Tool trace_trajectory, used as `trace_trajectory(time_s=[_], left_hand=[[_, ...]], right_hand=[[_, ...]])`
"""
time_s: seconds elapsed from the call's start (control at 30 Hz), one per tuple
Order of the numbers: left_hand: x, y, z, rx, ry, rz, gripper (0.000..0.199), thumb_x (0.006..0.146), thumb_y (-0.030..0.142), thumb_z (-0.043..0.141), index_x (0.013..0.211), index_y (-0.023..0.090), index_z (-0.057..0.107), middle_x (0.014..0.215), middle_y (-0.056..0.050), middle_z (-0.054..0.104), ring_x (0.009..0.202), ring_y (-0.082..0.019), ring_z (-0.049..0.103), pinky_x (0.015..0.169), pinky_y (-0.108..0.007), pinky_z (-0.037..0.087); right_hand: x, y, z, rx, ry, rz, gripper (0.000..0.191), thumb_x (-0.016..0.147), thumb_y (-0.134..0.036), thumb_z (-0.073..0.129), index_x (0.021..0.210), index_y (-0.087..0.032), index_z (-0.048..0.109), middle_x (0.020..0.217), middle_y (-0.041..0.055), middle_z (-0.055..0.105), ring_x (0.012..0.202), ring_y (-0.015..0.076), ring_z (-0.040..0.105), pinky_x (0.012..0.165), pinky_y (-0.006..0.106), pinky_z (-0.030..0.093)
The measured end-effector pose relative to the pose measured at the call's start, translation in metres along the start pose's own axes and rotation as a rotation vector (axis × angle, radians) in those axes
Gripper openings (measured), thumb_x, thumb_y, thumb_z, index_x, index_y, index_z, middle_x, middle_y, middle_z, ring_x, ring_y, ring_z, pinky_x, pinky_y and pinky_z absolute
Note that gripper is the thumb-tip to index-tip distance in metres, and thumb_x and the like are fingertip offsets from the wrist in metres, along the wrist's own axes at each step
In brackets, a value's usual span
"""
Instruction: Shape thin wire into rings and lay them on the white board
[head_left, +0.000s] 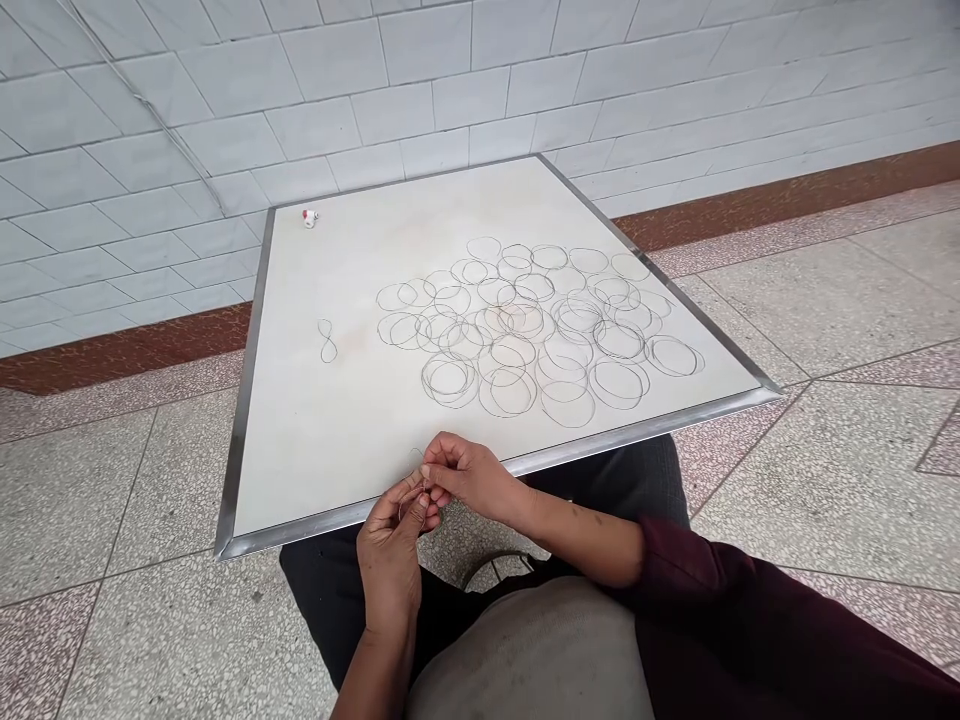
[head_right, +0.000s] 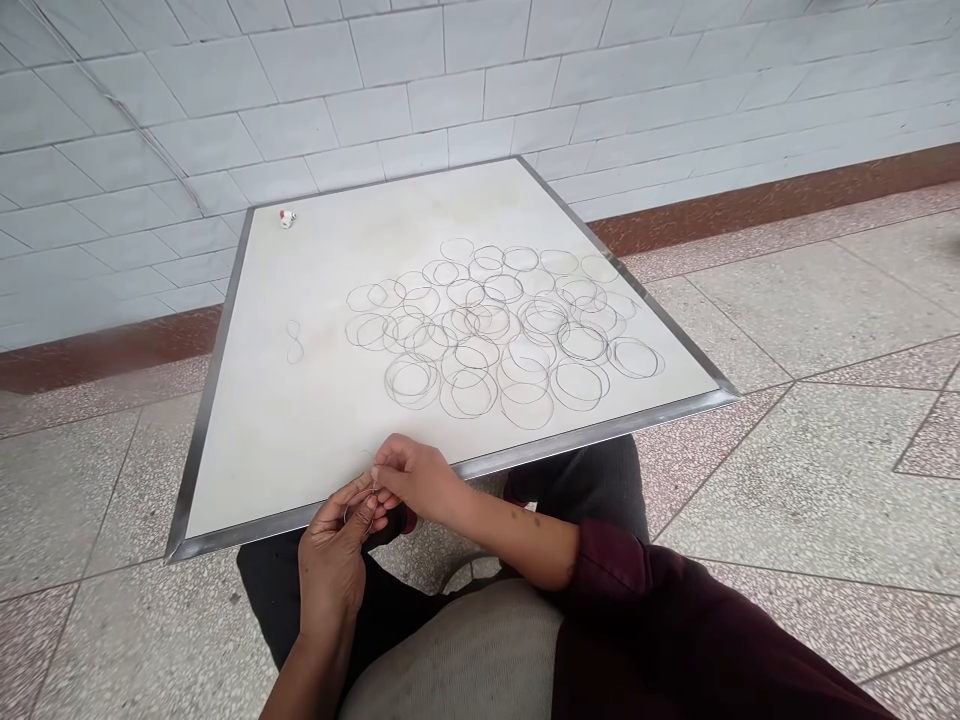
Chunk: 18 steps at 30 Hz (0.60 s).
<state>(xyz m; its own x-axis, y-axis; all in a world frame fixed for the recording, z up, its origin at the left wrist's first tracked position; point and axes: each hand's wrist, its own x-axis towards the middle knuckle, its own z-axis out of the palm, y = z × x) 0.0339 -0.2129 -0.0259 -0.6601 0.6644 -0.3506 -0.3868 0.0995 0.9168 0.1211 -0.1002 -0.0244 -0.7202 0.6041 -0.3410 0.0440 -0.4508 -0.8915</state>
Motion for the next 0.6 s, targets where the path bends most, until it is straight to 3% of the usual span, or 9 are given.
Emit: trace_trajectory(time_s=[0.17, 0.6], left_hand=[[-0.0027, -0.0033, 0.0030, -0.059, 0.095, 0.020, 0.047, 0.067, 0.029, 0.086, 0.111, 0.019, 0.075, 0.094, -0.005, 0.074, 0.067, -0.011, 0.067, 0.062, -0.024, 0.055], [-0.0020, 0.0046, 0.0016, -0.109, 0.110, 0.030, 0.053, 0.070, 0.030, 0.084, 0.120, 0.019, 0.069, 0.083, 0.000, 0.073, 0.065, -0.010, 0.067, 0.063, -0.024, 0.056]], right_hand=[[-0.0007, -0.0030, 0.0012, 0.007, -0.004, 0.012, 0.014, 0.082, -0.023, 0.068, 0.082, -0.020, 0.054, 0.066, -0.0060, 0.061, 0.055, 0.0093, 0.060, 0.055, 0.022, 0.053], [-0.0014, 0.0034, 0.0023, -0.037, -0.082, -0.046, 0.015, 0.087, -0.029, 0.065, 0.088, -0.020, 0.054, 0.071, -0.0055, 0.063, 0.060, 0.0094, 0.063, 0.058, 0.022, 0.051]])
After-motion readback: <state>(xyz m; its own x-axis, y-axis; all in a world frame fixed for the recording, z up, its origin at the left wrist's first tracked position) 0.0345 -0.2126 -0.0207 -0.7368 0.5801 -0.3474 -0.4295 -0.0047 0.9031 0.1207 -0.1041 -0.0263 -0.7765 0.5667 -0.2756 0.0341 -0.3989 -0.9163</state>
